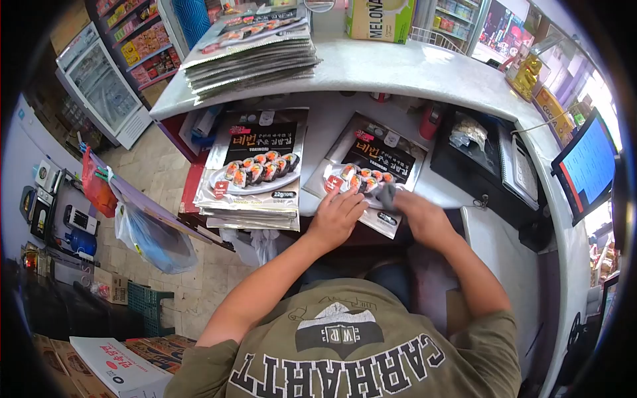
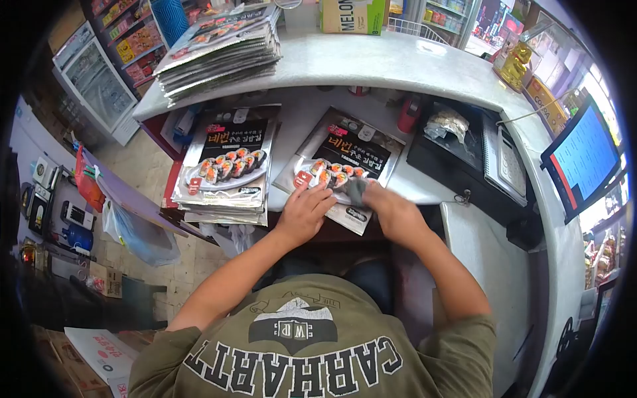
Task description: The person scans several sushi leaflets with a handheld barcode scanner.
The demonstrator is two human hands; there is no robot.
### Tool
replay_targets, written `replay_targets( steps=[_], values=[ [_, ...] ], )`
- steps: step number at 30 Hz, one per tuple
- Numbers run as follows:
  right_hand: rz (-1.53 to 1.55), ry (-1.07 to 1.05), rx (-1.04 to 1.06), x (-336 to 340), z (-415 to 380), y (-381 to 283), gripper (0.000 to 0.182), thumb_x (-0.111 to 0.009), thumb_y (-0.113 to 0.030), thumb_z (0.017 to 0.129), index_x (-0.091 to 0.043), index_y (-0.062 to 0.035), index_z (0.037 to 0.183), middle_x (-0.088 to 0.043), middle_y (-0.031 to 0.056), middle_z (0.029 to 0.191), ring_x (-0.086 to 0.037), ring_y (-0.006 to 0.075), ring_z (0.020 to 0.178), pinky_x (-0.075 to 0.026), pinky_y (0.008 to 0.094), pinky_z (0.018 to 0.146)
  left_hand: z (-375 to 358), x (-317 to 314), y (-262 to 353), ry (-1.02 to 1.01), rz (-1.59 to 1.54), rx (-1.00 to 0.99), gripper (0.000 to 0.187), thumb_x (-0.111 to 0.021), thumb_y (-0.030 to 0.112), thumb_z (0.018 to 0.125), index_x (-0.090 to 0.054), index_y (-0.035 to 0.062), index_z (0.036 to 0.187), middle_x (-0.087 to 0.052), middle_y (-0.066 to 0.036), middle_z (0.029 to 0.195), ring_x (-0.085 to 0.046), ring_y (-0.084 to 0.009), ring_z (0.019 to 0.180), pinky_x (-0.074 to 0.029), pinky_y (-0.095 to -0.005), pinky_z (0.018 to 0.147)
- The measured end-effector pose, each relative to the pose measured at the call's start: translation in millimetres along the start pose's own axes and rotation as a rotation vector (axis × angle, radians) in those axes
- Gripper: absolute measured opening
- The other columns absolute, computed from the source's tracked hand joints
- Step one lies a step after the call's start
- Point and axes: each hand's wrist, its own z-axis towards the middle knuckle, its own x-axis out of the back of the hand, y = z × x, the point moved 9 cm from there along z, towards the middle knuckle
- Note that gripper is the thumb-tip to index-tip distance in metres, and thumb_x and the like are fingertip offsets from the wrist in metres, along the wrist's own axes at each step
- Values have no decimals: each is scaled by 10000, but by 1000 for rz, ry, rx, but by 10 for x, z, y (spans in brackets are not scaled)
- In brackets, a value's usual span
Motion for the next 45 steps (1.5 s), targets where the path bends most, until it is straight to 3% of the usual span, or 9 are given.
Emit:
replay_targets(
  steps=[3,6,11,17,20,21,25,35,45],
  values=[
    [40,-186,-28,246,-184,-19,327,-517,7,842,-636,-42,1143,-616,169,1258,-597,335,1159,-479,412,995,27,-12,-9,-24,1,44,434,-651,97,765,-593,118,1195,-580,-48,1232,-513,-226,1258,-355,-452,1080],
    [-25,166,-294,609,-397,576,278,-494,-5,872,-647,-25,1103,-634,178,1209,-619,367,1092,-505,410,947,106,36,49,-44,-60,59,431,-617,45,768,-608,108,1195,-602,-58,1156,-573,-228,1147,-427,-414,972],
    [-84,197,-263,503,-491,666,273,-527,20,849,-649,-29,1089,-638,171,1198,-631,360,1063,-522,405,908,501,565,492,-33,-55,-126,362,-595,51,804,-653,87,1160,-635,-60,1066,-651,-228,936,-503,-368,787],
    [19,207,-323,529,-477,681,307,-565,44,815,-656,-35,1097,-640,145,1195,-638,353,1045,-531,397,894,1340,2420,507,334,131,-167,348,-625,-47,769,-709,56,1091,-721,-125,1041,-702,-254,937,-554,-323,801],
    [34,220,-320,536,-503,711,299,-570,37,826,-657,-37,1103,-637,141,1202,-637,353,1045,-527,400,900,1532,3432,109,573,102,147,263,-674,161,900,-698,108,1157,-734,-108,1002,-702,-178,827,-533,-303,753],
    [37,206,-328,520,-505,703,290,-567,28,836,-657,-40,1103,-636,139,1206,-636,353,1047,-525,404,901,1592,3821,150,612,404,316,290,-662,273,927,-696,112,1165,-737,-105,983,-698,-177,833,-525,-315,766],
    [32,201,-364,532,-495,681,276,-563,9,851,-657,-47,1104,-631,133,1216,-633,354,1050,-519,412,908,1701,4667,-185,837,500,150,286,-624,342,944,-708,147,1136,-738,-90,941,-696,-176,810,-519,-334,736],
    [-14,224,-310,508,-515,665,287,-545,-6,842,-643,-46,1108,-627,141,1205,-625,356,1053,-517,417,909,1597,2963,-1496,396,544,-56,317,-578,14,836,-708,160,1087,-706,-97,1049,-683,-293,915,-532,-387,785],
    [23,225,-347,484,-523,697,312,-567,9,822,-645,-32,1121,-615,149,1234,-617,356,1082,-504,404,941,1367,3102,-1555,418,515,156,339,-508,7,861,-689,143,1114,-699,-101,1074,-670,-303,956,-528,-389,812]
  ],
)
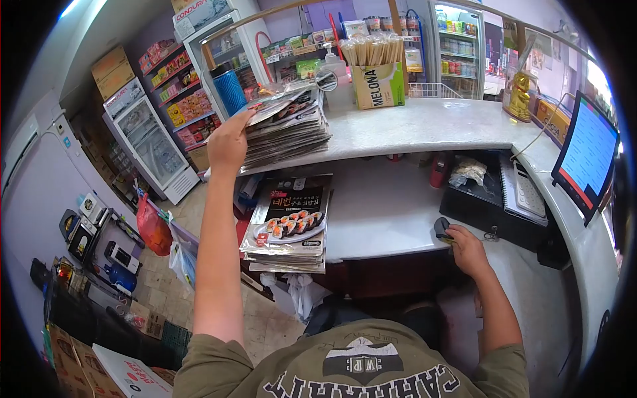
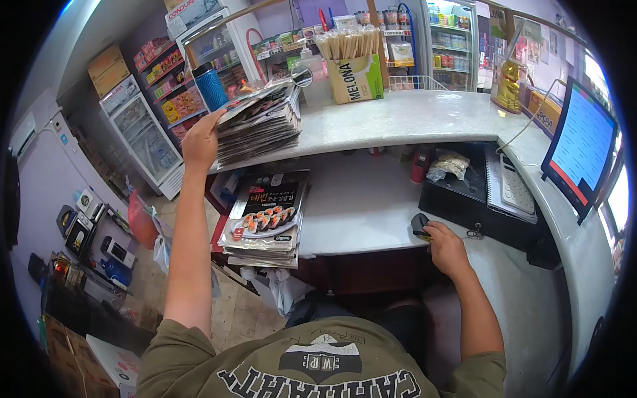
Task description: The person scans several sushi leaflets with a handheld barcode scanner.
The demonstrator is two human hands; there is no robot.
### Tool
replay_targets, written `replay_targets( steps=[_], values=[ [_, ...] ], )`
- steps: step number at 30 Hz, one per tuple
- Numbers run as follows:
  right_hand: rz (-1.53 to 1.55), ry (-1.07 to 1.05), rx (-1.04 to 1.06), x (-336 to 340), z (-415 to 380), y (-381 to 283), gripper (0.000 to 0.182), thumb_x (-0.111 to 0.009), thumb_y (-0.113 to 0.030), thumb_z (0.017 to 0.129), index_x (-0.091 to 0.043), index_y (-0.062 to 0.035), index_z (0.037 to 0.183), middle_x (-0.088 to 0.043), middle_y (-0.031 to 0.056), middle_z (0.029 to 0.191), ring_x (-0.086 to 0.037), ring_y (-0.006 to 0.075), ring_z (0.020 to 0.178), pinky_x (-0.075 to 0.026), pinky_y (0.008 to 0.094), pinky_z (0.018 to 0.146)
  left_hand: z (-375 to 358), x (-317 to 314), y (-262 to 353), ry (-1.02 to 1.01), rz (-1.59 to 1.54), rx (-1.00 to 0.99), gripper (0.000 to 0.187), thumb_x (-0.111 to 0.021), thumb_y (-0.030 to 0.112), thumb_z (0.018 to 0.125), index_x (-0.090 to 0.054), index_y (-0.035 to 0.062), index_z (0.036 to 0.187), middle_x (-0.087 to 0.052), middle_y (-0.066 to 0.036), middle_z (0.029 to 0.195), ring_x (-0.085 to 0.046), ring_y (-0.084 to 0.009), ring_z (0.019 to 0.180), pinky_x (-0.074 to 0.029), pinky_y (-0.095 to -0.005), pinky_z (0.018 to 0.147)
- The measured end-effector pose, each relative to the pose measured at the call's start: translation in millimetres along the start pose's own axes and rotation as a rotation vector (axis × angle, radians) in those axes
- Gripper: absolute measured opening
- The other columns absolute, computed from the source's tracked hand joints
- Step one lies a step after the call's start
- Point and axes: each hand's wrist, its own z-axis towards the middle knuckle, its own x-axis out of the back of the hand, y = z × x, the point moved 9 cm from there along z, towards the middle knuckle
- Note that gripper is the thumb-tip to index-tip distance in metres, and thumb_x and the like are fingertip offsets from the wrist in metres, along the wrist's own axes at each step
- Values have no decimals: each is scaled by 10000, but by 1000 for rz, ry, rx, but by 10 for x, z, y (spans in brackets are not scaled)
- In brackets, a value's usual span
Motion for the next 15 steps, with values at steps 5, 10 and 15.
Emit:
replay_targets(
  steps=[5,10,15],
  values=[
    [-23,23,15,2,8,-22,298,-551,15,818,-646,-37,1096,-626,149,1200,-625,361,1051,-514,417,916,-28,-572,-98,-271,-72,81,285,-501,214,957,-671,139,1174,-661,-82,1212,-599,-273,1157,-466,-388,984],
    [-37,18,23,-5,-2,-12,307,-545,19,820,-647,-41,1103,-625,148,1201,-623,359,1058,-511,416,925,-45,-736,-114,-356,-228,127,447,-466,470,991,-624,162,1274,-621,-90,1293,-543,-319,1242,-407,-397,1050],
    [-43,15,45,-52,-12,62,328,-534,27,834,-635,-38,1140,-611,181,1236,-595,376,1124,-480,414,976,-537,-108,473,-284,-225,34,497,-617,407,906,-580,124,1313,-557,-138,1364,-470,-306,1309,-312,-415,1102]
  ],
)
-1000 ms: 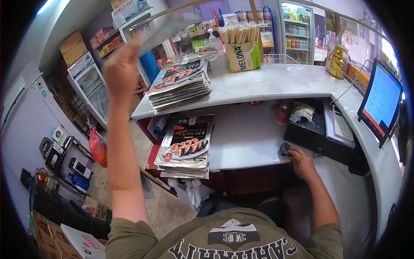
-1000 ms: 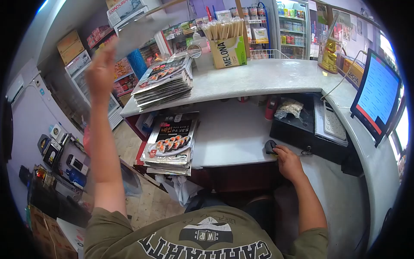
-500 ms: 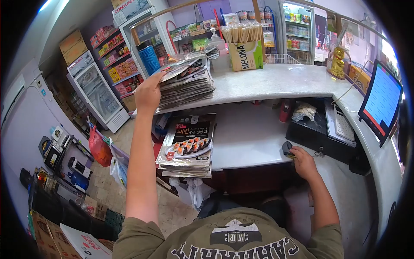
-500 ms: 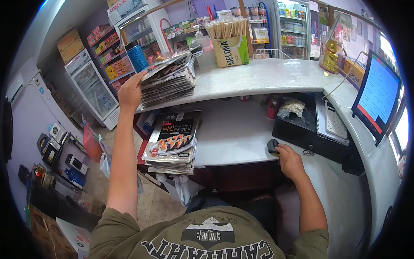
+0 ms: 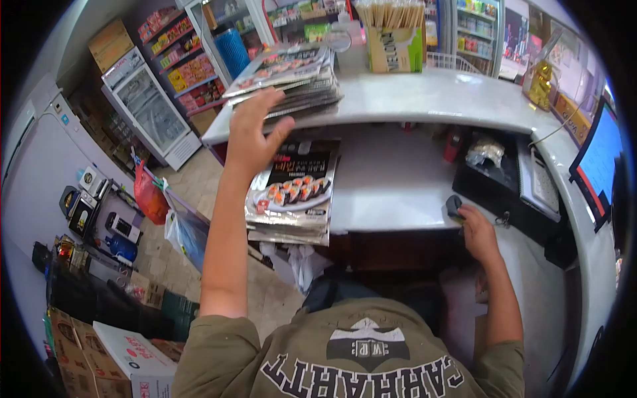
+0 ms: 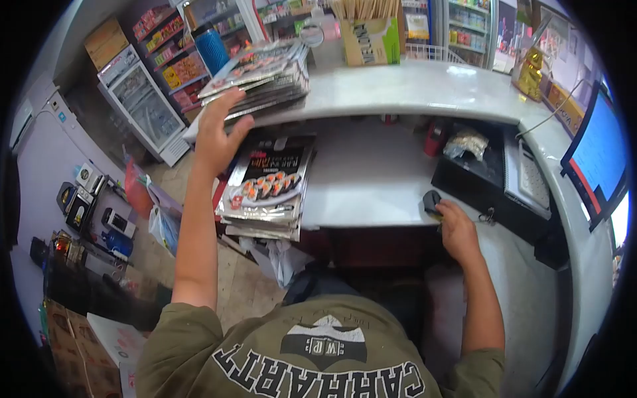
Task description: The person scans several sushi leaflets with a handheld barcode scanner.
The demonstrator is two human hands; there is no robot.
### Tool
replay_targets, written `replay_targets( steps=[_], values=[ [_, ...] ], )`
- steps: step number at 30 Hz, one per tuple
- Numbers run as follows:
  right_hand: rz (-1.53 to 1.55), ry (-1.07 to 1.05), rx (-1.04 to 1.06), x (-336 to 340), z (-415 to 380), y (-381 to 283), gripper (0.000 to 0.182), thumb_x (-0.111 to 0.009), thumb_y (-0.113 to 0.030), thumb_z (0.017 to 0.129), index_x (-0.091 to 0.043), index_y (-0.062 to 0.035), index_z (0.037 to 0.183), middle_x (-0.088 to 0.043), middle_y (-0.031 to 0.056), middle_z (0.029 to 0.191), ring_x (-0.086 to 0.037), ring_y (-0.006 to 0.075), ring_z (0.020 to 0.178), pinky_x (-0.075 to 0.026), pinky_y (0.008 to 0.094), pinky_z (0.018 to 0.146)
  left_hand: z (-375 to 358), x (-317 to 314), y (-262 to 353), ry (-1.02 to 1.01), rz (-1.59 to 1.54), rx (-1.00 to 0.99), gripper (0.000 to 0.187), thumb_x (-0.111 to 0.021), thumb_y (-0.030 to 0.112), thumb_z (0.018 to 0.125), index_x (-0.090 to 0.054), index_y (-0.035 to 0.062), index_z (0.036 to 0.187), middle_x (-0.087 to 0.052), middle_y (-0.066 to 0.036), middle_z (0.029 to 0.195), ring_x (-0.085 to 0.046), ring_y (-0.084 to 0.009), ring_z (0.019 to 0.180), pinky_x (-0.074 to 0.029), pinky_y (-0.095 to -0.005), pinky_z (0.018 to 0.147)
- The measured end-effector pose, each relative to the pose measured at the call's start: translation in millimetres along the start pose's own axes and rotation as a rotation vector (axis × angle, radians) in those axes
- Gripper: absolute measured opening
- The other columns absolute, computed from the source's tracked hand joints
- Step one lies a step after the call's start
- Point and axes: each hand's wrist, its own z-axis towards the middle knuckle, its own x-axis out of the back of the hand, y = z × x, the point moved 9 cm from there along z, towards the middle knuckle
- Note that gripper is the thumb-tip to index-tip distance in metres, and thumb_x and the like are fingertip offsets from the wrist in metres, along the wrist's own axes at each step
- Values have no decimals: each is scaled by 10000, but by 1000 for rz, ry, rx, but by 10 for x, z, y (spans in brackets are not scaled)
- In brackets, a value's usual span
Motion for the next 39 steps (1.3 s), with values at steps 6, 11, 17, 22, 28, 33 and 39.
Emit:
replay_targets(
  steps=[6,11,17,22,28,33,39],
  values=[
    [36,-14,-26,14,10,-9,347,-545,37,815,-634,-36,1143,-611,167,1242,-606,372,1102,-493,409,954,-1381,-711,322,-618,-131,86,621,-695,299,842,-493,47,1372,-485,-165,1425,-410,-308,1356,-268,-426,1146],
    [42,-45,-66,22,35,-24,359,-551,35,811,-630,-39,1153,-598,149,1266,-594,363,1122,-482,412,966,-1726,-843,302,-620,-22,133,655,-647,395,886,-446,65,1415,-405,-130,1505,-308,-293,1435,-210,-477,1167],
    [36,-36,-62,19,24,-29,358,-559,34,809,-628,-40,1152,-598,149,1261,-594,367,1113,-486,410,961,-1746,-811,265,-454,-13,100,455,-602,294,917,-558,93,1322,-514,-91,1422,-414,-271,1372,-260,-489,1139],
    [25,-27,-70,42,32,-71,356,-566,29,809,-626,-41,1153,-600,141,1258,-598,356,1109,-489,409,960,-1721,-703,269,-233,-83,125,219,-589,167,925,-697,91,1099,-674,-83,1203,-588,-283,1199,-382,-458,1051],
    [43,-55,-99,26,12,-30,338,-550,12,836,-619,-28,1164,-600,143,1262,-586,349,1142,-472,390,983,-1367,-446,743,-35,-164,21,191,-599,163,927,-692,91,1077,-698,-75,1133,-635,-249,1115,-443,-408,983],
    [134,95,-95,104,19,122,325,-551,34,849,-623,-26,1160,-624,156,1224,-609,328,1124,-479,367,976,-1214,-840,1712,-93,-186,-313,145,-645,152,889,-688,82,1008,-693,-64,1110,-645,-227,1075,-448,-439,986],
    [274,321,-161,415,-1,99,317,-566,34,868,-608,6,1181,-631,152,1213,-601,276,1154,-433,332,1009,-1632,-1946,1909,-258,-282,-343,274,-659,204,861,-604,91,1104,-587,-66,1267,-542,-234,1222,-379,-498,1042]
  ],
)
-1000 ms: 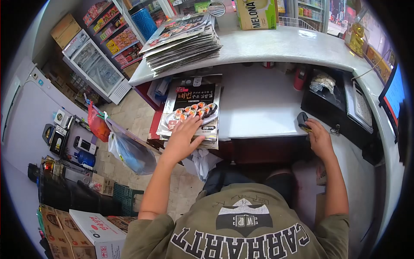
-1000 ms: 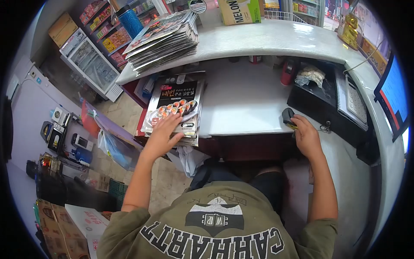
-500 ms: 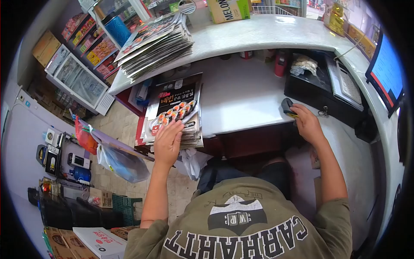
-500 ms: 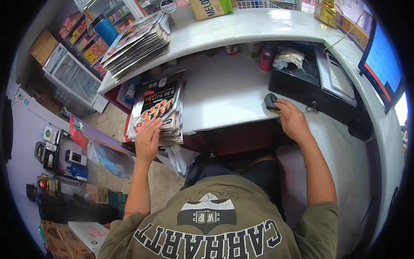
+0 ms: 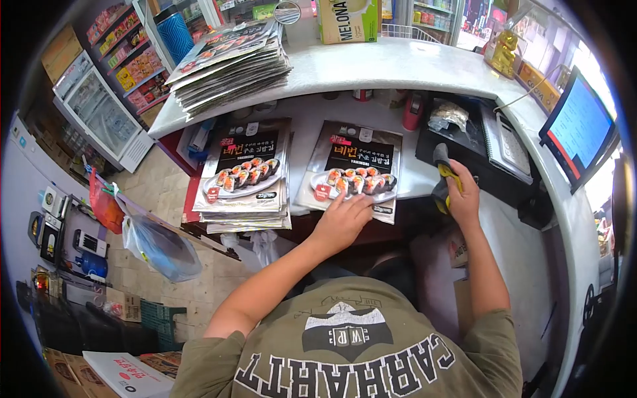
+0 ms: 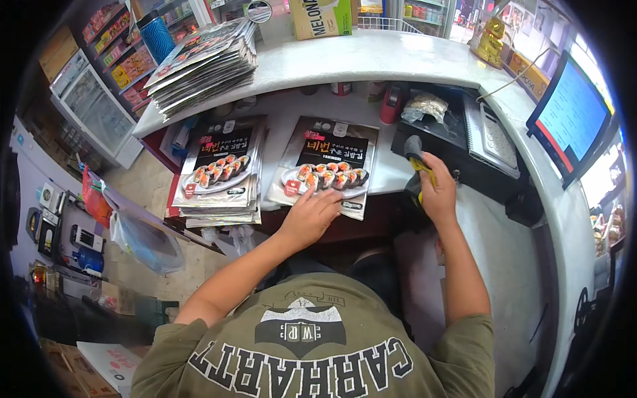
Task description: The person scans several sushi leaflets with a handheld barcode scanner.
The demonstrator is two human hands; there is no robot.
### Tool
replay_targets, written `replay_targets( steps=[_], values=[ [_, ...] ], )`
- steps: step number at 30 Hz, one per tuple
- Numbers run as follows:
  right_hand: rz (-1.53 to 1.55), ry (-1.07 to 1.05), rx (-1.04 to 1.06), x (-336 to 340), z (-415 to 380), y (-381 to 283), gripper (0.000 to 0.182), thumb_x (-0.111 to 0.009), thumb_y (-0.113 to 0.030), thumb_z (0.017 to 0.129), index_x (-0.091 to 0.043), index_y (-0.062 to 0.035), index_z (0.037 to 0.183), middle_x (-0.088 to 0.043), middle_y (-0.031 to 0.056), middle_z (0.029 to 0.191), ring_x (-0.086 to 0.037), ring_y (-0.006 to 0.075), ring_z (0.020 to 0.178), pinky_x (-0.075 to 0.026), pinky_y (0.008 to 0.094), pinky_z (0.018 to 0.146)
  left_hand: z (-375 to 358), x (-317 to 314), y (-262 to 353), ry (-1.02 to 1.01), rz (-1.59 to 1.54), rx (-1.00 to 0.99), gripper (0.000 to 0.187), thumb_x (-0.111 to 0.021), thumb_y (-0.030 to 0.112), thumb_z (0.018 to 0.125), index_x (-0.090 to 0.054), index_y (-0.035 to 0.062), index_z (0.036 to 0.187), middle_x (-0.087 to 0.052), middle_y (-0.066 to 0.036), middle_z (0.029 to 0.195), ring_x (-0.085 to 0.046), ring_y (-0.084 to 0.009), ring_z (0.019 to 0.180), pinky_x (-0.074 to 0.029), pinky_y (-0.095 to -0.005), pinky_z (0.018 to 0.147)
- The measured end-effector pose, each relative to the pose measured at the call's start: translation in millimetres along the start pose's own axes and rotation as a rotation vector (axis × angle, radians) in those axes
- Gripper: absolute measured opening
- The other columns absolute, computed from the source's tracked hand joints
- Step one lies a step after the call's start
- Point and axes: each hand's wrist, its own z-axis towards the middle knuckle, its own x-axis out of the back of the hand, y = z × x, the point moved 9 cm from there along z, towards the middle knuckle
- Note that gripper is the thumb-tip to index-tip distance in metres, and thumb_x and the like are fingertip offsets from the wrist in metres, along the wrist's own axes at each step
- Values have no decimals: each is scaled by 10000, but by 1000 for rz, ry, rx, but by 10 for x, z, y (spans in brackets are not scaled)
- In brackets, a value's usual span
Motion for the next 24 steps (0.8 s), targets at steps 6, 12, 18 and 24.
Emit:
replay_targets(
  steps=[6,12,18,24],
  values=[
    [209,-206,99,-526,33,-483,324,-579,40,848,-620,-7,1166,-628,154,1231,-596,280,1169,-431,344,1019,-160,27,-294,17,150,239,729,-729,354,786,-435,121,1411,-398,-103,1471,-322,-329,1399,-234,-588,1108],
    [167,-522,246,-1702,94,-1193,368,-634,-170,866,-612,-25,1204,-606,156,1255,-559,333,1205,-419,423,1043,-300,-92,-346,-26,161,182,648,-730,265,727,-510,118,1318,-452,-141,1400,-379,-358,1346,-277,-593,1083],
    [-93,-716,714,-2334,210,-1121,340,-603,-220,865,-643,-21,1138,-636,169,1181,-551,326,1184,-419,444,1020,-387,-148,-473,-49,177,258,716,-771,295,664,-520,163,1321,-488,-95,1349,-418,-306,1313,-296,-558,1048],
    [-481,-444,436,-2659,847,-153,296,-578,-153,822,-664,-72,1093,-675,152,1069,-638,308,999,-522,433,849,-346,-39,-410,16,185,205,895,-796,333,630,-435,217,1441,-421,-65,1477,-342,-309,1396,-268,-520,1084]
  ],
)
